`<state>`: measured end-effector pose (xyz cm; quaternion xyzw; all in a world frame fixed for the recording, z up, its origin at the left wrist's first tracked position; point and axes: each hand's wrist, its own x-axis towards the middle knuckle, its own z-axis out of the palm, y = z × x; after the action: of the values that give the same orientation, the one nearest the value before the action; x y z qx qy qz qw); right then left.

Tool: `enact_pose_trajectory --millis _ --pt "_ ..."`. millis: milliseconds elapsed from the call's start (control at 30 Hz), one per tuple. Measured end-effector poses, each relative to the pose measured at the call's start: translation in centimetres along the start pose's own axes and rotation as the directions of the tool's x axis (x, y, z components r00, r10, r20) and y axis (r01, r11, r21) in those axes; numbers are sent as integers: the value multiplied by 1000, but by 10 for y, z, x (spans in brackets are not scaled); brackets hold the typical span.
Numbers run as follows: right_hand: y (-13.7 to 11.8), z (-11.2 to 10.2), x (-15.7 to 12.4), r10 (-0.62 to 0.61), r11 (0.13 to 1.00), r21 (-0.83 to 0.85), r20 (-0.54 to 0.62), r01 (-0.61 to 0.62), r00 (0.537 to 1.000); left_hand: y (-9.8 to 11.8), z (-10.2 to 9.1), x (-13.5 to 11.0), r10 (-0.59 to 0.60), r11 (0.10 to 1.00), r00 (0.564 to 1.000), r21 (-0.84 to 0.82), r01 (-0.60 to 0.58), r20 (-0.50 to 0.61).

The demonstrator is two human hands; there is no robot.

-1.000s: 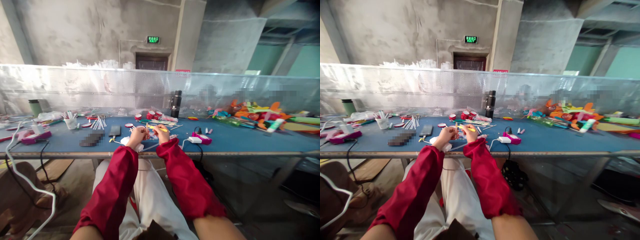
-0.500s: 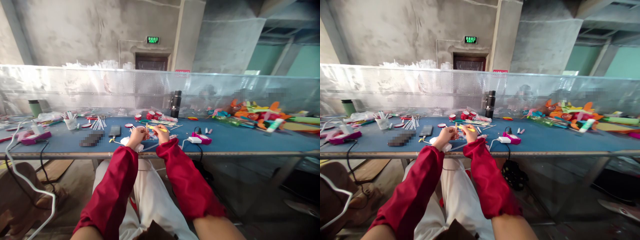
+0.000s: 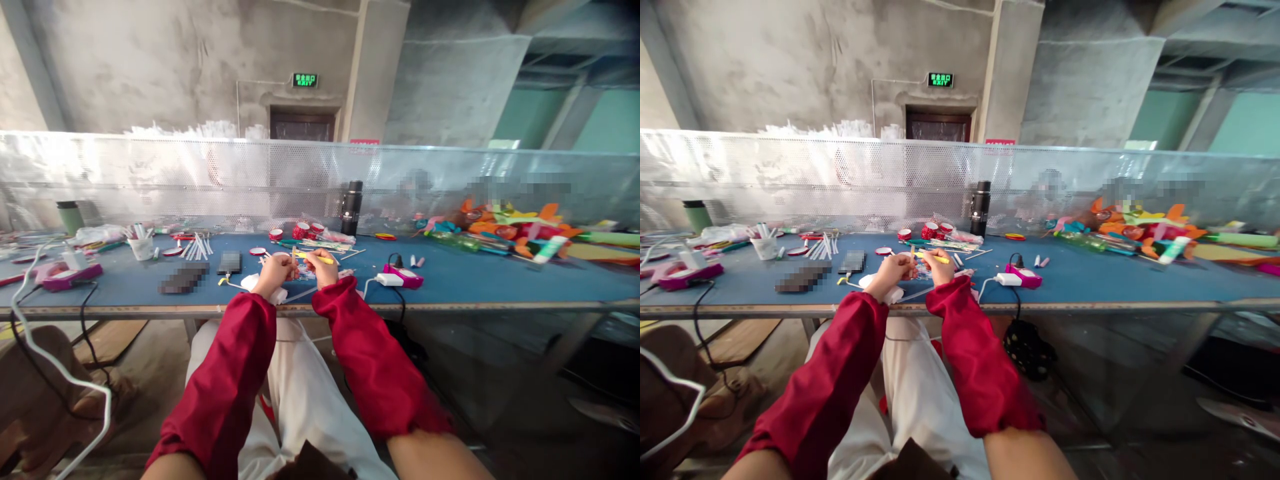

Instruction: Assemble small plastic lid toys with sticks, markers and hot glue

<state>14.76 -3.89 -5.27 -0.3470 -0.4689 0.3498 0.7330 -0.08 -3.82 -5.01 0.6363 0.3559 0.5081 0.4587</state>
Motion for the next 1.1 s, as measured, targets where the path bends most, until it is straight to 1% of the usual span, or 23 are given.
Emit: enact_pose_trajectory --millis 133,300,467,700,1100 --pt "1 0 1 0 1000 -6 -3 0 1000 1 0 0 -2 1000 1000 -6 1 -14" --pt "0 0 0 7 1000 -1 8 -7 1000 2 0 -1 1 1000 1000 7 -1 5" --pt "-1 0 -1 11 1000 6 3 -11 1000 0 0 -1 3 1000 1000 6 -3 -11" --pt "0 1 0 8 1000 0 5 -8 1000 0 0 0 -7 1000 1000 7 7 4" --pt "-1 1 0 6 1000 0 -7 -6 1000 -2 0 1 -6 1000 1000 -5 6 -3"
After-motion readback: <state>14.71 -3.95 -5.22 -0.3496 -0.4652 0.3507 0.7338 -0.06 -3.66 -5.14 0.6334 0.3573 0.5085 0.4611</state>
